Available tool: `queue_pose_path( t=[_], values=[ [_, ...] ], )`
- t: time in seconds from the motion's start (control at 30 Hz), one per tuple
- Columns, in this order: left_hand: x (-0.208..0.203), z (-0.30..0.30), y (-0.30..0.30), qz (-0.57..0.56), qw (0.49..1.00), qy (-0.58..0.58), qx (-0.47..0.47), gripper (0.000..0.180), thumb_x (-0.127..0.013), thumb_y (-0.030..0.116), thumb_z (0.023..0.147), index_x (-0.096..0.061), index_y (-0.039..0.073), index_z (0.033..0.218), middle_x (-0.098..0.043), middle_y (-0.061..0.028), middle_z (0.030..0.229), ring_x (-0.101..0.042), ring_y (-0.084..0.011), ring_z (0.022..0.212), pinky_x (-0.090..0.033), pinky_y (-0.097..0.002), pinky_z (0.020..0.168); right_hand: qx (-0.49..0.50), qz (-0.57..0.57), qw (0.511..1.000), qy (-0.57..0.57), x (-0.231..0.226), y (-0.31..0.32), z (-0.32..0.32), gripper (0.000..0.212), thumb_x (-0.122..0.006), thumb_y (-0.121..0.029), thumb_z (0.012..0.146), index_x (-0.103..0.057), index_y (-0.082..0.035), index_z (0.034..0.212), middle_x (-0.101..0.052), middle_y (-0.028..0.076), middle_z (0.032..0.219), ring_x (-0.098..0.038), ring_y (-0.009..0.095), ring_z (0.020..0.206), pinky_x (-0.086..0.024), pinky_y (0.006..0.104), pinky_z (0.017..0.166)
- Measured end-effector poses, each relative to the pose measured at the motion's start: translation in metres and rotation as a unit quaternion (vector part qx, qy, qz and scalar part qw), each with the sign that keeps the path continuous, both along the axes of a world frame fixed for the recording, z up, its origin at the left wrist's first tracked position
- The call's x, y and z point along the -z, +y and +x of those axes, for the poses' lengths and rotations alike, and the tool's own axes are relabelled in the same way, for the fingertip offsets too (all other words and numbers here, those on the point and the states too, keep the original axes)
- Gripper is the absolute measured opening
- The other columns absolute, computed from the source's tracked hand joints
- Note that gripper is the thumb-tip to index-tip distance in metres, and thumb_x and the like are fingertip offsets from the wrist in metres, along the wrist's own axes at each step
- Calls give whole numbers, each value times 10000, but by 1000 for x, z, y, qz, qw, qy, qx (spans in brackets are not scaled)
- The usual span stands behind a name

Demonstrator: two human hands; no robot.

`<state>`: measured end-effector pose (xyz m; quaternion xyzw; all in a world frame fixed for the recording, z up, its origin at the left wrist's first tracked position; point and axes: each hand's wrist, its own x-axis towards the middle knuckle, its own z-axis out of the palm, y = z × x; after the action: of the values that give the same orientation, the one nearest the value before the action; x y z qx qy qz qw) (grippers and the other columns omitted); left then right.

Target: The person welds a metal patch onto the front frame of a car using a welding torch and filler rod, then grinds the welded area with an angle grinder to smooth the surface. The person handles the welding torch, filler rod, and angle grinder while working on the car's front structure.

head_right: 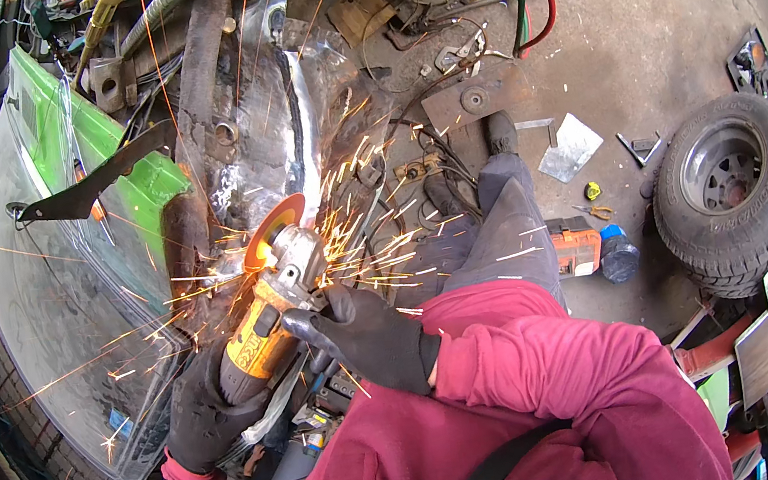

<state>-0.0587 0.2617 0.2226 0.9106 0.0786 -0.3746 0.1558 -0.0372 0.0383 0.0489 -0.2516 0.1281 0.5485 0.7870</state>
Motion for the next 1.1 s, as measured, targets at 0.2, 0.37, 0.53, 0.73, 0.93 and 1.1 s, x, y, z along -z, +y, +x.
queue_pose_path(
  t=[0.2,0.37,0.53,0.73,0.93,1.1],
  values=[
    [-3,-7,-3,45,996,-48,66,855,-971,290,766,-580,-2,1468,-714,-221,1317,-743,-374,1124,-604,-465,922,-9,-2,1000,17,1,-2,-1,502,-636,-466,1096,-647,11,1252,-733,83,1024,-736,141,758,-571,301,644],
    [0,-11,1,25,992,-77,99,880,-978,277,769,-567,-3,1495,-710,-211,1326,-734,-376,1148,-604,-461,948,1,-7,1000,-7,3,-1,-1,510,-617,-480,1099,-652,-6,1281,-745,90,1020,-742,141,768,-561,294,633],
    [1,-7,-3,18,999,-33,34,817,-968,256,784,-593,-14,1458,-717,-213,1297,-743,-369,1123,-608,-449,918,-30,-7,999,10,4,-5,4,523,-627,-487,1090,-649,-4,1291,-737,87,987,-737,142,763,-552,287,628],
    [2,-1,-17,4,999,-48,10,728,-926,253,783,-622,21,1401,-726,-223,1248,-756,-405,1058,-606,-450,890,-29,-45,998,-25,-9,-12,16,462,-678,-394,1089,-593,56,1148,-658,88,873,-741,189,783,-629,343,692],
    [-5,-23,-18,2,997,-51,-49,795,-930,257,739,-602,35,1428,-723,-225,1220,-732,-421,1081,-580,-494,927,-57,-63,990,-117,-19,-13,9,435,-705,-375,1078,-610,29,1209,-689,47,904,-655,118,736,-567,292,666],
    [-2,-40,-22,10,995,-35,-93,760,-920,250,736,-609,23,1391,-717,-223,1212,-723,-416,1105,-579,-489,925,-110,-60,988,-85,-20,-12,9,426,-709,-396,1071,-624,8,1176,-646,22,870,-580,90,743,-517,302,666]
  ],
)
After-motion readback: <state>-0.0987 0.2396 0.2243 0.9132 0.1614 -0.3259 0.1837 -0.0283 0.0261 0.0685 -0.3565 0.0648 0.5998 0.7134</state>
